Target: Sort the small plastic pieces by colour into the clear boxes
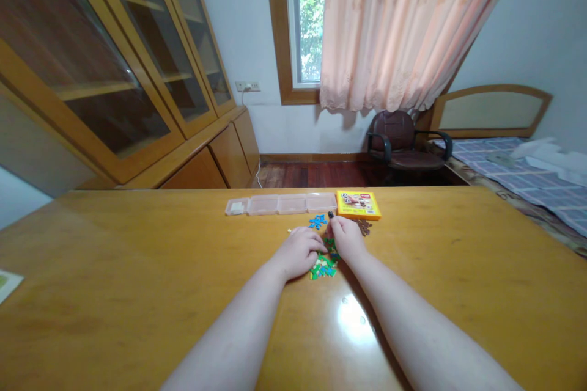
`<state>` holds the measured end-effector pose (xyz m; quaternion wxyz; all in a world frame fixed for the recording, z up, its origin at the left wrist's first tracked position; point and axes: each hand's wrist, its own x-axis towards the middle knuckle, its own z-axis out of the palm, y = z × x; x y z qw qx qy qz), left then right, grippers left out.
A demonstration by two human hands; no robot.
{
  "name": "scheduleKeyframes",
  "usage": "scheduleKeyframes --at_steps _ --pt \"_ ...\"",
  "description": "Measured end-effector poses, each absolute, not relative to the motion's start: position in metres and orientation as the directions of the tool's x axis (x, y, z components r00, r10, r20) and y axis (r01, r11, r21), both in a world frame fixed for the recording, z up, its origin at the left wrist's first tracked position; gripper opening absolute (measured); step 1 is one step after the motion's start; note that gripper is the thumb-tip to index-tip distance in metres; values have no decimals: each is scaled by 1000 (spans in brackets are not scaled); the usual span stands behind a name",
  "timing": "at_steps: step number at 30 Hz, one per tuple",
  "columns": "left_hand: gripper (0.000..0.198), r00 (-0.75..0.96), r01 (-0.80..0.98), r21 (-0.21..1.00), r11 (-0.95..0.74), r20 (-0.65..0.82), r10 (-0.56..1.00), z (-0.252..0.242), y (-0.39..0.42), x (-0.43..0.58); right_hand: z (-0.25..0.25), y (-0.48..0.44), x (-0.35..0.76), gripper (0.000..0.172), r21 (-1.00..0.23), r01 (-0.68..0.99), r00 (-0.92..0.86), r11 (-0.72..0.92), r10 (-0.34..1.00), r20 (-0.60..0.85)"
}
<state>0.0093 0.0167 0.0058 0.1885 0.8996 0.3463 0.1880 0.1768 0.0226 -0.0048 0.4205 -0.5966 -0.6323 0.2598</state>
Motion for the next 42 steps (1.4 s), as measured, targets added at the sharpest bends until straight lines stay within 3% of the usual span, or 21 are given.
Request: scheduleKeyframes --at_steps 9,17,30,35,42 --pt "37 342 727 520 -448 292 893 -4 28 4 -2 22 177 40 -830 541 50 136 980 194" --pt "30 316 758 501 -419 280 906 -4 29 4 -6 24 174 38 -800 574 -83 173 985 154" --pt "34 418 748 465 -473 223 880 -6 27 5 -5 24 174 39 -783 605 -43 145 988 149" --pt "42 398 744 482 -462 236 887 -6 27 4 -4 25 176 34 -798 581 -9 157 982 187" --pt "37 308 738 536 -409 270 912 -9 31 3 -6 26 179 39 -831 543 89 120 976 198"
